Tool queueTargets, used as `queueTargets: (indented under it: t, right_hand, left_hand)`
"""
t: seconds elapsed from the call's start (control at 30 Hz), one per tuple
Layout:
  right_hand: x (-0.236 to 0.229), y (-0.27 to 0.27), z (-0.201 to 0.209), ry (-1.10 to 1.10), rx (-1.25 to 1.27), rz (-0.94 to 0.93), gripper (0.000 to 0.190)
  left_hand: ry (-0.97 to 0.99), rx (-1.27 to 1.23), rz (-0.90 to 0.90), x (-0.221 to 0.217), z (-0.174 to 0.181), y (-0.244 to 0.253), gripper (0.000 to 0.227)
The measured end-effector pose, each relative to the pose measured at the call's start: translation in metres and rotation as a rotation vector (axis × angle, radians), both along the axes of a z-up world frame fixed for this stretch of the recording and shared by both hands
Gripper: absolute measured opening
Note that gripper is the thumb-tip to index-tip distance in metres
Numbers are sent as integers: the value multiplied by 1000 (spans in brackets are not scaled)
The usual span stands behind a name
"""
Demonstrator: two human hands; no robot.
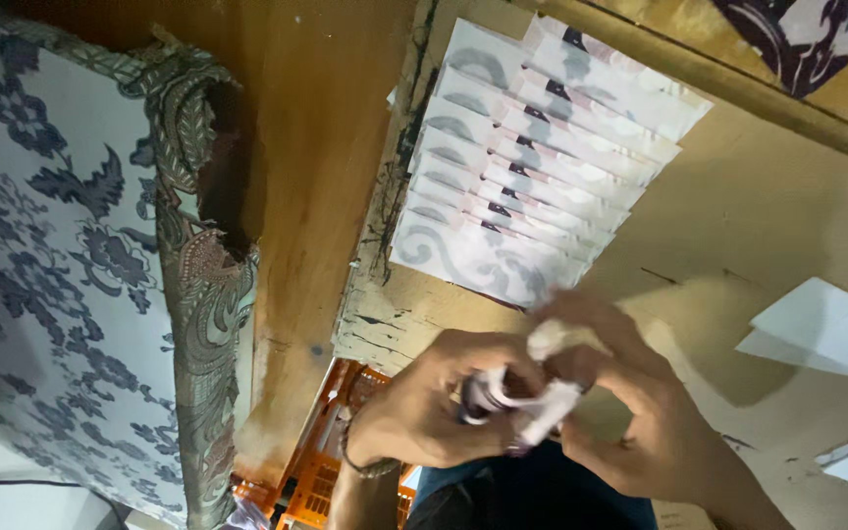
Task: The person repeatedly folds small rectangular pieces of paper with a printed design in half and places them into a neat stack on a wooden table. The person handles the paper by hand, folding each piece individually and stacking them one by one.
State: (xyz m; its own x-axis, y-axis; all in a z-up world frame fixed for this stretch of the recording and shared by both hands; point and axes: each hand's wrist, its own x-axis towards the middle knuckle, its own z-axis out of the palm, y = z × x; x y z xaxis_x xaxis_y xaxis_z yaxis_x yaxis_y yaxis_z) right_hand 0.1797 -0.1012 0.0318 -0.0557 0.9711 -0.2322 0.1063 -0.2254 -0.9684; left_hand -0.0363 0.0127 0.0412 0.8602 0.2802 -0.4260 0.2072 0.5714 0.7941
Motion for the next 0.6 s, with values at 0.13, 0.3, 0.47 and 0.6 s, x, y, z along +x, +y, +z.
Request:
queueTargets:
  t: [0.13, 0.3, 0.47, 0.6]
  right_hand:
    - [-12, -12, -15, 43, -232, 66, 22]
    - [-30, -25, -35, 73, -566, 9, 8]
    - [-41, -17, -38, -309, -245, -189, 23]
    - [-47, -5, -40, -414, -184, -273, 34]
  left_hand:
    - [314, 122, 142, -20, 3, -2, 19]
    - [717, 195, 254, -29, -13, -7, 9]
    - [630, 325, 461, -25, -32, -6, 18]
    - [817, 635, 374, -24, -38, -5, 10]
